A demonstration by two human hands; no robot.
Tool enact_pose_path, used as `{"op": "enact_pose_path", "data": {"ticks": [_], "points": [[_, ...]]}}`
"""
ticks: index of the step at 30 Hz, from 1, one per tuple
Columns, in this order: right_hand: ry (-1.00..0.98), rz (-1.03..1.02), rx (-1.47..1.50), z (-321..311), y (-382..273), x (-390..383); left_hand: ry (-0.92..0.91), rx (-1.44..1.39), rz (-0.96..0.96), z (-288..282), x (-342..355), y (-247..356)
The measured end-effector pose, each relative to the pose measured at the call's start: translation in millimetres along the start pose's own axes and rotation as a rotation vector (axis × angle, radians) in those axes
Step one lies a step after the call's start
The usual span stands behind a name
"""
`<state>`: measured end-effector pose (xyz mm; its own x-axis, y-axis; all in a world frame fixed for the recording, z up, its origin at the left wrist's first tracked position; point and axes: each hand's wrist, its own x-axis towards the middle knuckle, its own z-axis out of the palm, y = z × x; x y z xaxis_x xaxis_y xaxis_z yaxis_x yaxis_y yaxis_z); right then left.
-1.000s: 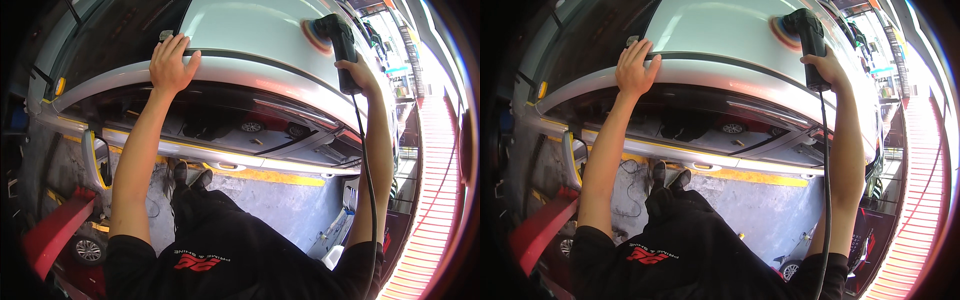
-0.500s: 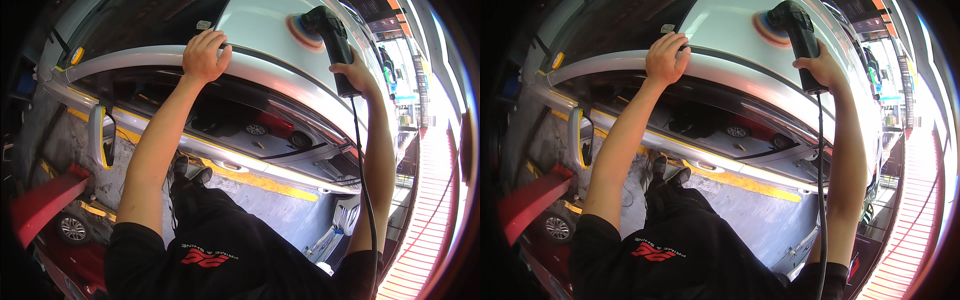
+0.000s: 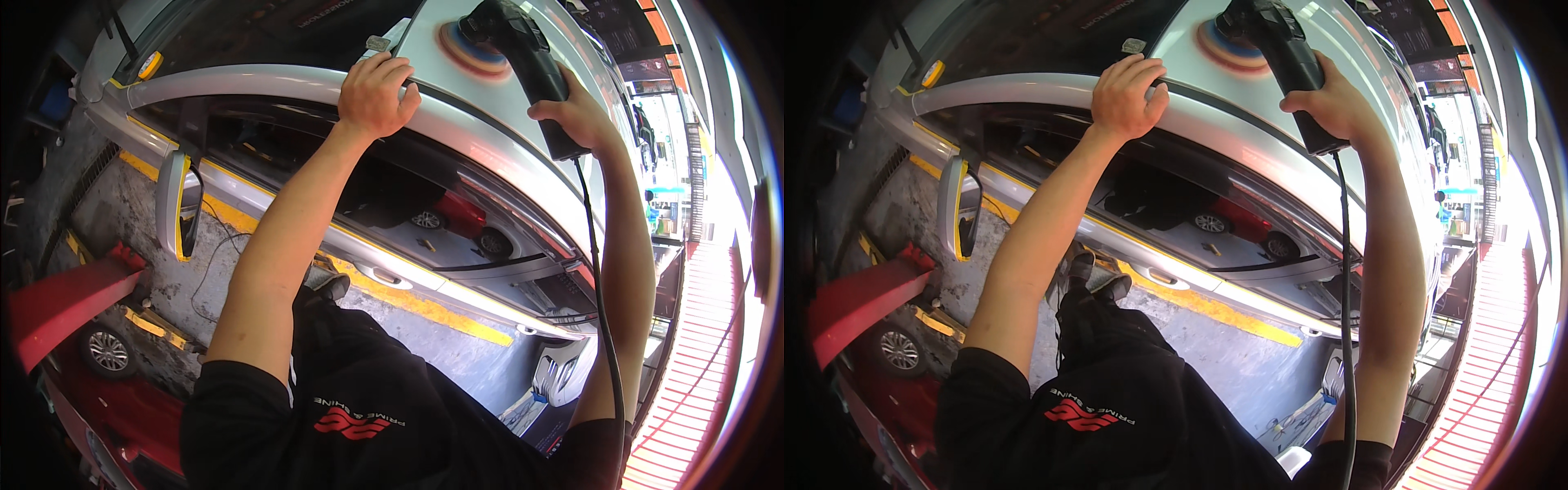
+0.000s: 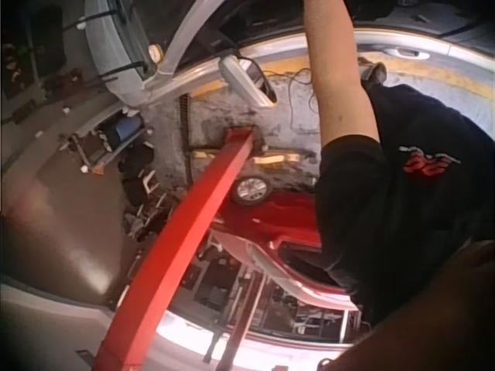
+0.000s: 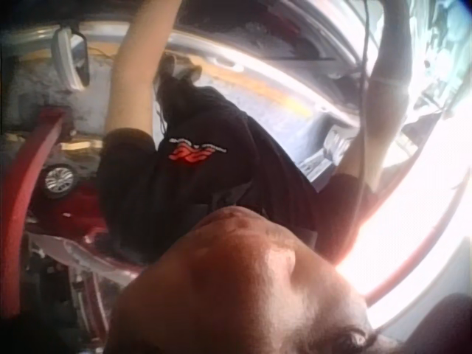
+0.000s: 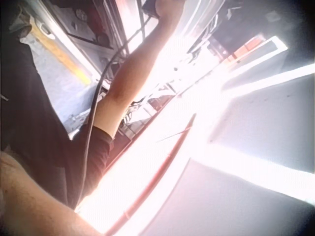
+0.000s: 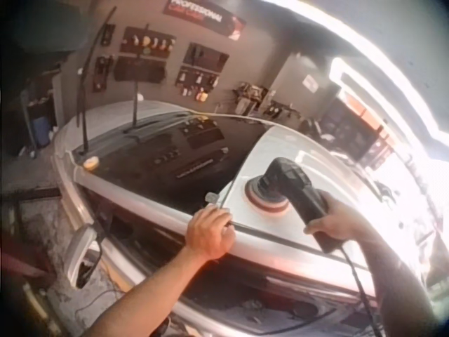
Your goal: The person uses a rotary polisher to buff the roof of a silver car in a garage. The operator moves the polisher in overlapping passes across the roof surface while stabilizing the tool with the other hand.
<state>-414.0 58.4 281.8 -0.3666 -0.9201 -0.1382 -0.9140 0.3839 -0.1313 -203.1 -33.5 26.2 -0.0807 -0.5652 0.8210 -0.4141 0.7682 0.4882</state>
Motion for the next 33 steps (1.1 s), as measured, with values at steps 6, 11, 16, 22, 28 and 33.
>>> {"op": "enact_pose_path", "data": {"ticks": [6, 11, 16, 22, 28, 33], "points": [[0.001, -0.05, -0.023, 5.6, -21.1, 9.1, 0.018, -0.007, 0.009, 0.7, 0.1, -1.9], [0.0, -0.075, -0.05, 6.1, -26.5, 15.7, 0.008, -0.009, -0.002, 0.2, 1.1, -0.2], [0.022, -0.091, -0.079, 8.9, -28.3, 20.0, 0.008, 0.0, -0.002, 0.0, 0.4, 0.5], [0.009, -0.081, -0.087, 8.9, -30.5, 23.0, 0.011, 0.009, 0.006, -0.2, 0.1, 0.9], [-0.004, -0.073, -0.074, 5.7, -27.3, 27.1, 0.016, -0.011, 0.01, 1.9, -0.5, -2.2], [0.002, -0.062, -0.061, 3.6, -18.4, 31.4, 0.008, -0.015, 0.01, 2.0, -0.9, -2.0]]}}
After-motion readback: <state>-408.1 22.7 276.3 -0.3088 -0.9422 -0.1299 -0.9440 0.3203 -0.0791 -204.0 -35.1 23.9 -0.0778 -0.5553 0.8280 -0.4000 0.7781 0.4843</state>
